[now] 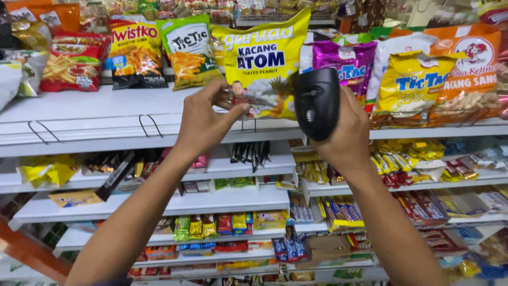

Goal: The person uses a handheld barcode scanner to scan various bags of snacks, taking them one at a time from a shelf and placing them into a cardboard box on the floor.

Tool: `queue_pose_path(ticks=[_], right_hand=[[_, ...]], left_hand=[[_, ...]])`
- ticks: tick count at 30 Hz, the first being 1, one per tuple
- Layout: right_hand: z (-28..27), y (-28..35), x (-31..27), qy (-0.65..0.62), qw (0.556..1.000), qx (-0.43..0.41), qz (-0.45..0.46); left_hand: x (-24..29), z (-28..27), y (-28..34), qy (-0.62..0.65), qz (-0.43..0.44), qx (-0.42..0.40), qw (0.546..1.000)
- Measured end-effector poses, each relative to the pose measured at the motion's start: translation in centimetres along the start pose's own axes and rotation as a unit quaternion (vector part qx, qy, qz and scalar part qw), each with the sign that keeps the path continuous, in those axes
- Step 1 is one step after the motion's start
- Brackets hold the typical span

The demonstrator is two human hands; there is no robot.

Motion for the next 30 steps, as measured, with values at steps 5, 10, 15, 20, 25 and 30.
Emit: queue_pose_path(ticks=[5,10,15,20,25,30], right_hand=[[4.4,-3.9,-0.9,0.131,0.989,-0.065,-0.033],[10.5,-5.8,-0.1,0.158,0.972,-0.172,-0.037],[14.9,-6.7,1.5,0.145,0.947,-0.286,-0.020],[17.6,-7.0,3.6,0.185,0.889,-0.416,0.051],[18.8,-6.9,4.6,0.185,0.869,-0.454,0.064],[20.8,-5.7,5.2,0.154,0.879,-0.449,0.035]], left_hand=[[-6.1,-0.2,-6.3,-0.053,-0.017,-0.035,0.998],[-11.1,0.1,-10.3,-0.133,0.068,-0.042,0.988],[-16.2,2.4,-12.2,-0.152,-0.017,-0.092,0.984],[-19.3,5.3,-13.6,-0.233,-0.019,-0.187,0.954],[-22.5,7.2,-15.6,-0.251,-0.003,-0.214,0.944],[-25.3,9.6,-17.5,-0.272,-0.001,-0.209,0.939]])
Point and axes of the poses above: each hand's wrist, its own y-axis away from the middle knuckle, its own z-axis out of the palm, x = y × z, the point moved 7 cm from there along -y, towards the middle knuckle, and after that the axes turned 5 degrees about z, right-handed, at the moved point
